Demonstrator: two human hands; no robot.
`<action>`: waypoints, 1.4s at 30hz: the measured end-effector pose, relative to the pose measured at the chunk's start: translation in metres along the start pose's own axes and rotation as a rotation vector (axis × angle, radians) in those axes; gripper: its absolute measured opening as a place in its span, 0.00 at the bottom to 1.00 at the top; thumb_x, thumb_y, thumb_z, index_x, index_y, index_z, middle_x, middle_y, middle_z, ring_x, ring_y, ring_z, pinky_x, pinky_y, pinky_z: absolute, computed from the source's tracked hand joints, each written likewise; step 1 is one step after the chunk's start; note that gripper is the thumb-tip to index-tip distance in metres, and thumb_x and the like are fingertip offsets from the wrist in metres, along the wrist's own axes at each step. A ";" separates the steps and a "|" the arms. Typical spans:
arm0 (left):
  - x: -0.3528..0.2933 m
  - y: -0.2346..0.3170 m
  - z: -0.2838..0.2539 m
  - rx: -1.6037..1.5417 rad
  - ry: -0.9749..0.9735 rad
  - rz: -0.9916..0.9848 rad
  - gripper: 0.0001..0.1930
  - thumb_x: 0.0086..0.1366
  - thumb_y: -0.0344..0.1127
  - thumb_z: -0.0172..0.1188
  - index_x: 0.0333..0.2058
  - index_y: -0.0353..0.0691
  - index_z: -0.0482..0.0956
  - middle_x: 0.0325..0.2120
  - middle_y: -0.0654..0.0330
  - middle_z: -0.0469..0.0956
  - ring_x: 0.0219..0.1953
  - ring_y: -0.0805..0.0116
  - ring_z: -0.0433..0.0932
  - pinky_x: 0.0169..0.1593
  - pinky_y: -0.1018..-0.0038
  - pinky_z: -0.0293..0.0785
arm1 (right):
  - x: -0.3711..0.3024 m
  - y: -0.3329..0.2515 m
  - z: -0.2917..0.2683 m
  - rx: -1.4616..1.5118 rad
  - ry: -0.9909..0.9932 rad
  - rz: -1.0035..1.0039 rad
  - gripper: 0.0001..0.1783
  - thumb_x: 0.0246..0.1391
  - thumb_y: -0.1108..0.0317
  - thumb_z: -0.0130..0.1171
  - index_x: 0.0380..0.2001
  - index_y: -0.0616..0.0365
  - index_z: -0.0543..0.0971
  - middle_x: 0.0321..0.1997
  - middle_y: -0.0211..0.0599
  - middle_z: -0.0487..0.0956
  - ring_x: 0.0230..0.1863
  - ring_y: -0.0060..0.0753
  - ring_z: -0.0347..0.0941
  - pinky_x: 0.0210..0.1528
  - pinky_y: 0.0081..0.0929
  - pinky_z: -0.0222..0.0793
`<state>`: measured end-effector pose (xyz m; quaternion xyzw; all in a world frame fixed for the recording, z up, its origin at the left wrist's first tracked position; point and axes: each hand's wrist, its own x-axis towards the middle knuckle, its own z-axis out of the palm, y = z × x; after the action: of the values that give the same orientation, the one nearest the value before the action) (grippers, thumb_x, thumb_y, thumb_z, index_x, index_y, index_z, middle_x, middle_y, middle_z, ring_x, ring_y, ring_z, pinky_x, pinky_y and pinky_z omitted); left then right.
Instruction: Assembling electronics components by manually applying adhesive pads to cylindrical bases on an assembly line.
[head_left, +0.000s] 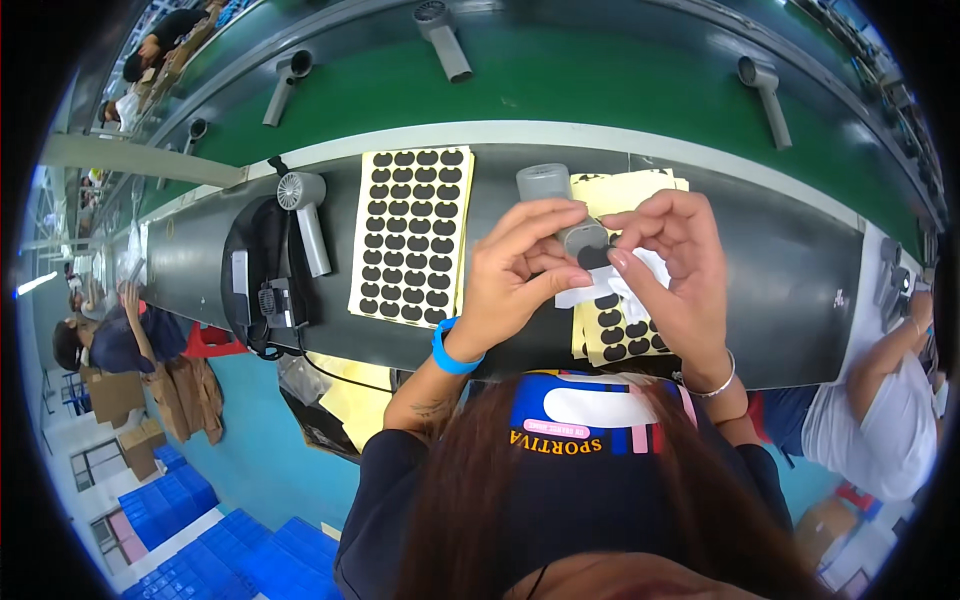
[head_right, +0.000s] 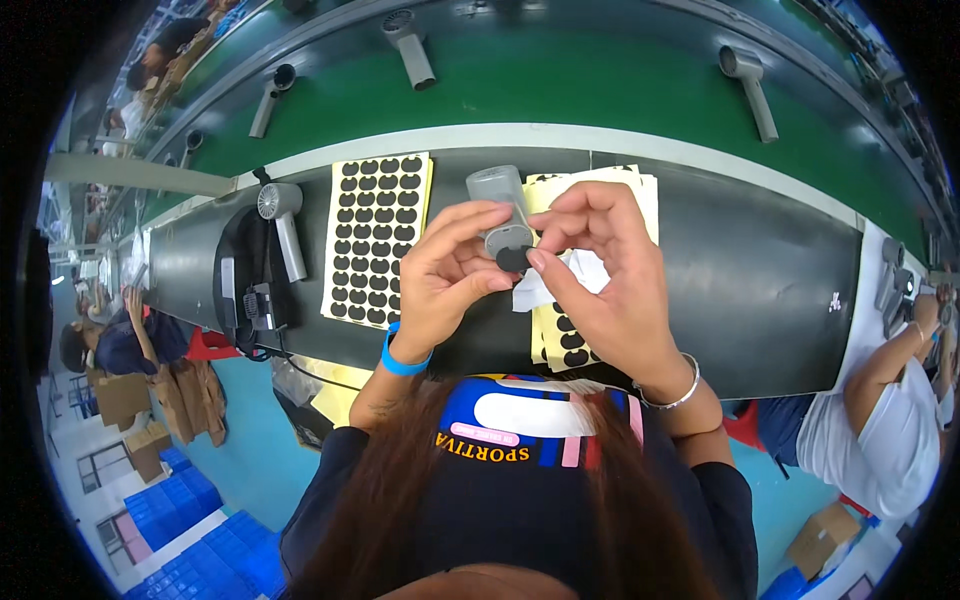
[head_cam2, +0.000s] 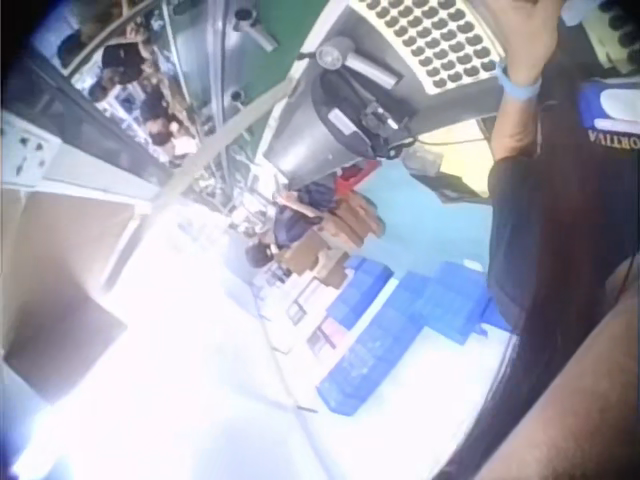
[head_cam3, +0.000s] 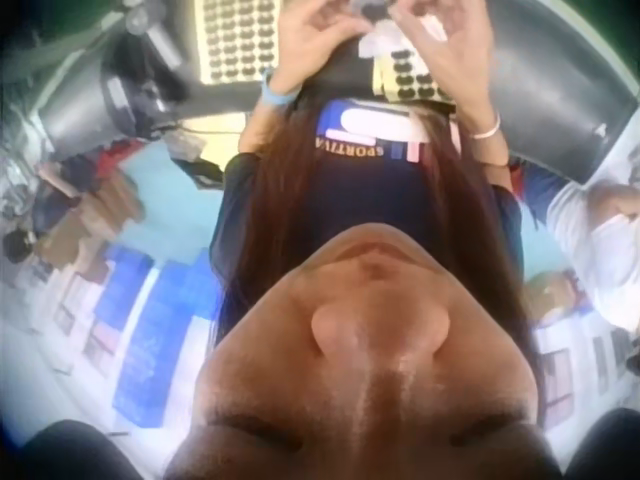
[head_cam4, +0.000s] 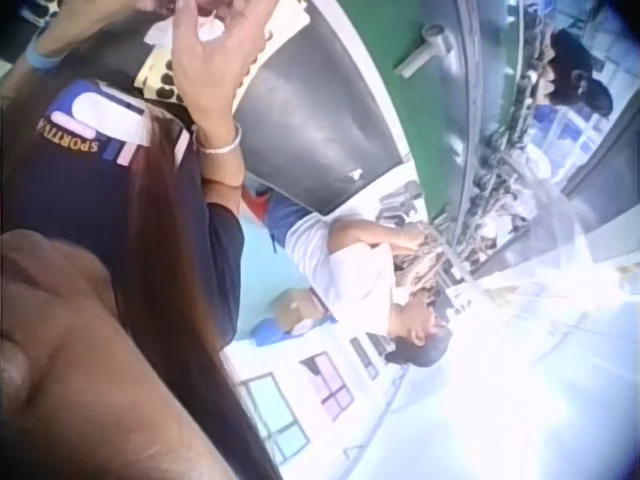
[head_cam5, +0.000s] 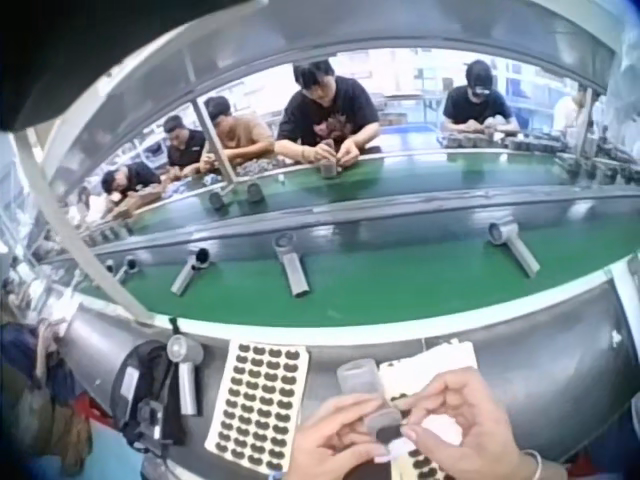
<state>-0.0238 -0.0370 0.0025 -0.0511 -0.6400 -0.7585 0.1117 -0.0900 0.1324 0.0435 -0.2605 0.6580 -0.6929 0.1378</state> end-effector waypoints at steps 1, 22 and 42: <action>-0.001 0.000 0.001 -0.003 -0.005 -0.009 0.25 0.53 0.16 0.62 0.51 0.29 0.71 0.52 0.54 0.65 0.38 0.71 0.77 0.44 0.76 0.81 | -0.001 0.000 0.000 0.011 -0.001 0.002 0.21 0.49 0.84 0.58 0.45 0.60 0.63 0.32 0.34 0.74 0.48 0.32 0.74 0.50 0.26 0.67; -0.004 -0.002 0.010 0.018 0.055 -0.014 0.21 0.55 0.16 0.60 0.50 0.28 0.74 0.51 0.52 0.68 0.37 0.74 0.76 0.42 0.80 0.79 | -0.003 0.008 -0.001 0.103 0.024 0.060 0.19 0.50 0.85 0.58 0.41 0.59 0.62 0.33 0.37 0.75 0.48 0.32 0.74 0.48 0.24 0.70; -0.003 0.002 0.017 0.018 0.102 -0.030 0.15 0.59 0.19 0.59 0.45 0.25 0.75 0.48 0.49 0.70 0.36 0.68 0.80 0.39 0.79 0.80 | -0.005 0.004 0.000 -0.003 0.041 0.054 0.19 0.49 0.84 0.57 0.41 0.59 0.61 0.32 0.36 0.74 0.47 0.30 0.74 0.47 0.24 0.70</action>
<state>-0.0220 -0.0200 0.0066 -0.0019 -0.6412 -0.7558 0.1332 -0.0863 0.1343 0.0390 -0.2287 0.6684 -0.6932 0.1428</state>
